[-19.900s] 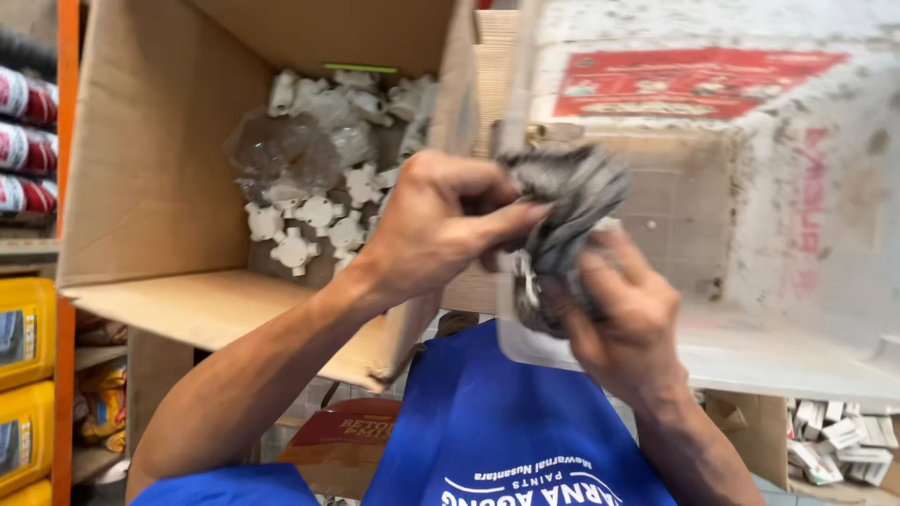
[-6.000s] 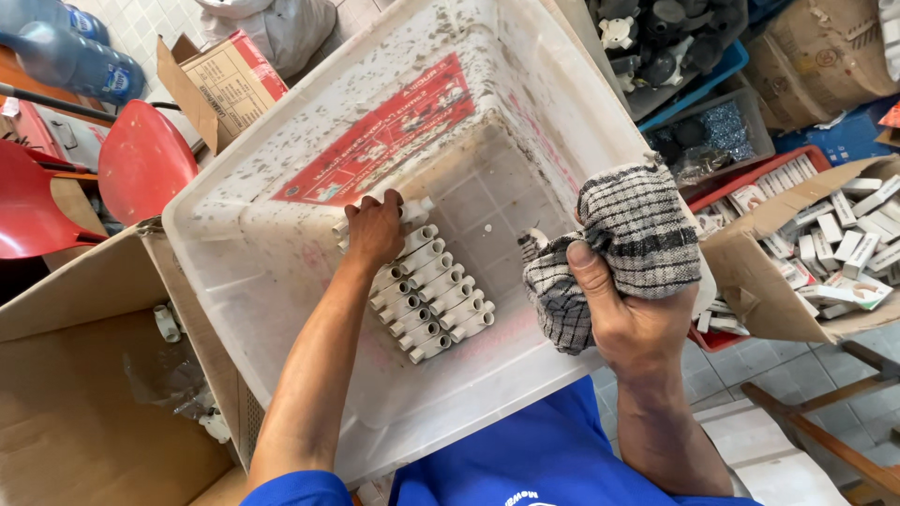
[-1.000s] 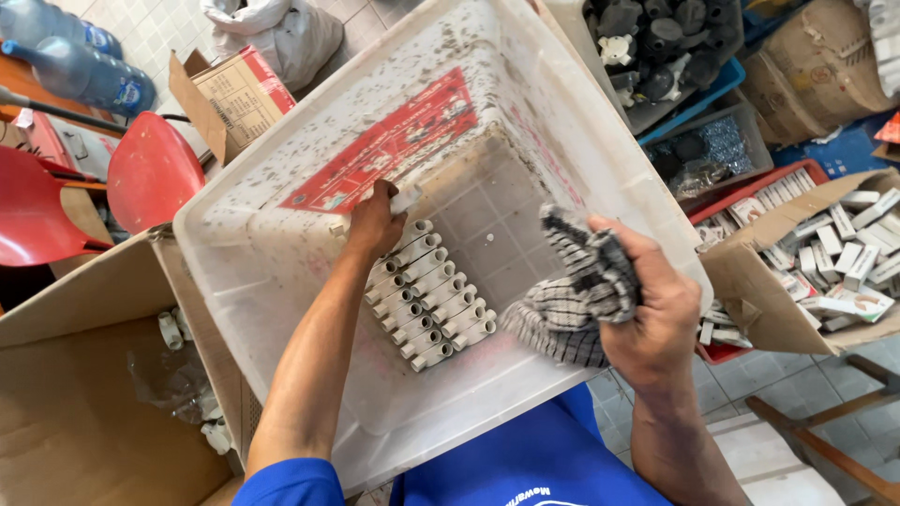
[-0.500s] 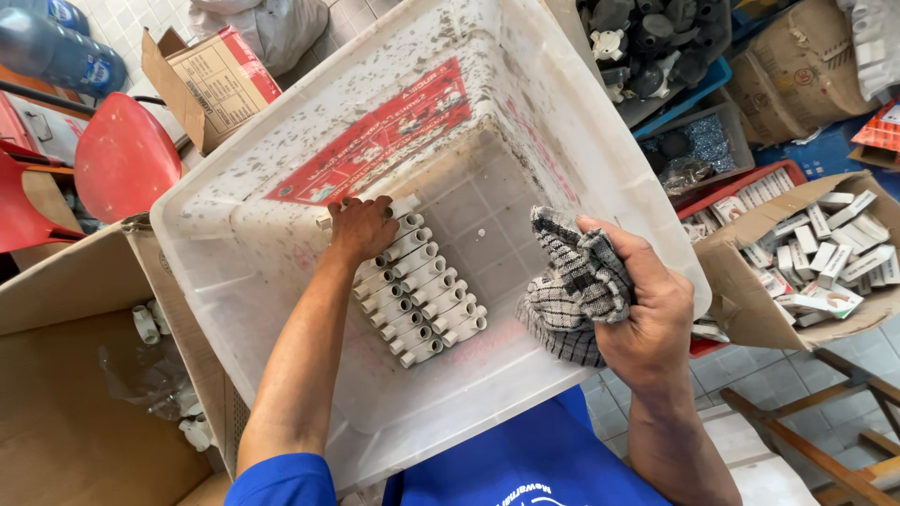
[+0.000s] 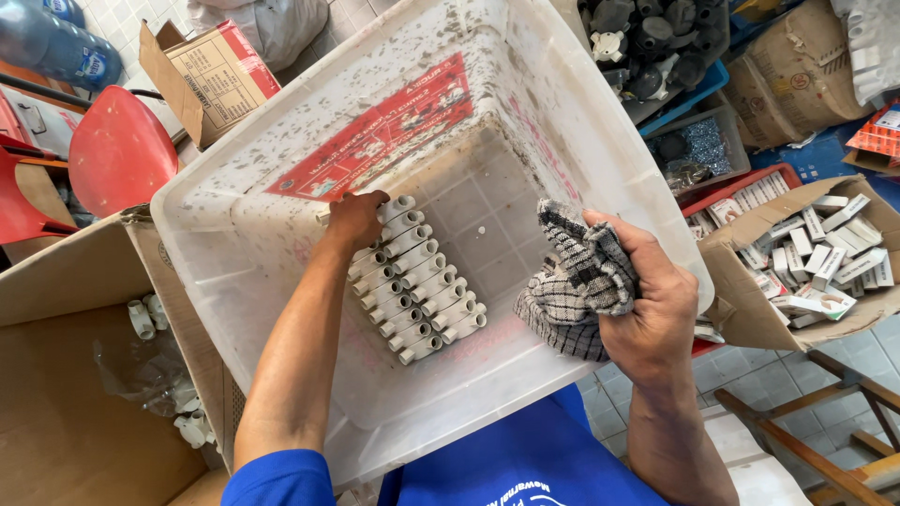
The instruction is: The person repeatedly picks up white plastic plumbing fittings from a cardboard box, wipes them with a cloth, and places them into a white plastic bin. The person handles both straight pipe connectors and elbow joints, cleaning them one by one.
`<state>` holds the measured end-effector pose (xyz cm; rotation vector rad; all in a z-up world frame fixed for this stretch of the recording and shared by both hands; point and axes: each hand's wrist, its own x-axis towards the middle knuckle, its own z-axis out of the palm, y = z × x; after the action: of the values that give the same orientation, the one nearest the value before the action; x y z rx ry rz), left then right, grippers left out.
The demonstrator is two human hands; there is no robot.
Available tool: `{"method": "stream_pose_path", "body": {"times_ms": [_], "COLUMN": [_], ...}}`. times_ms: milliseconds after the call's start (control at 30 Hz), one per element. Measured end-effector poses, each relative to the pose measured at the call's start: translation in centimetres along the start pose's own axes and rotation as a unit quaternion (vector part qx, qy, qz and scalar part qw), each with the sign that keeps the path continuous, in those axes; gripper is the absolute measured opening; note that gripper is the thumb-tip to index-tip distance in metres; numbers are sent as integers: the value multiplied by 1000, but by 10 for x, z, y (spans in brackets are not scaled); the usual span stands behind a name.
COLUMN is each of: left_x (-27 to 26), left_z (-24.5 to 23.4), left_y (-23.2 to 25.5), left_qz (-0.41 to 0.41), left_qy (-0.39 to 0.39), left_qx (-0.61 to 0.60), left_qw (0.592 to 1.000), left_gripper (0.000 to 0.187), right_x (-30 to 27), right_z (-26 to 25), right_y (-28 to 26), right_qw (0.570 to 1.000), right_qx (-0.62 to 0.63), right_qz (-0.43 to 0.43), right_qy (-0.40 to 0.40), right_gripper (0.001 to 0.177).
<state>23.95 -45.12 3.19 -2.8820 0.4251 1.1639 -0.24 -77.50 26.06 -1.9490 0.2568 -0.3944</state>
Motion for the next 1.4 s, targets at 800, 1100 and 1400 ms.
{"method": "stream_pose_path", "body": {"times_ms": [800,1100,1400], "left_x": [18,12,-102], "left_z": [6,7,-91], "left_y": [15,14,80], "left_qz": [100,111,271], "left_qy": [53,40,60], "left_qx": [94,14,-3], "left_qw": [989,993,961], "left_gripper": [39,50,44], "right_x": [5,6,0], "right_z": [4,6,38], "right_y": [-2,-8,-46], "right_qw": [997,997,999], "right_qx": [72,62,22], "right_qz": [21,28,-39], "right_qy": [36,24,12], "right_gripper": [36,40,23]}}
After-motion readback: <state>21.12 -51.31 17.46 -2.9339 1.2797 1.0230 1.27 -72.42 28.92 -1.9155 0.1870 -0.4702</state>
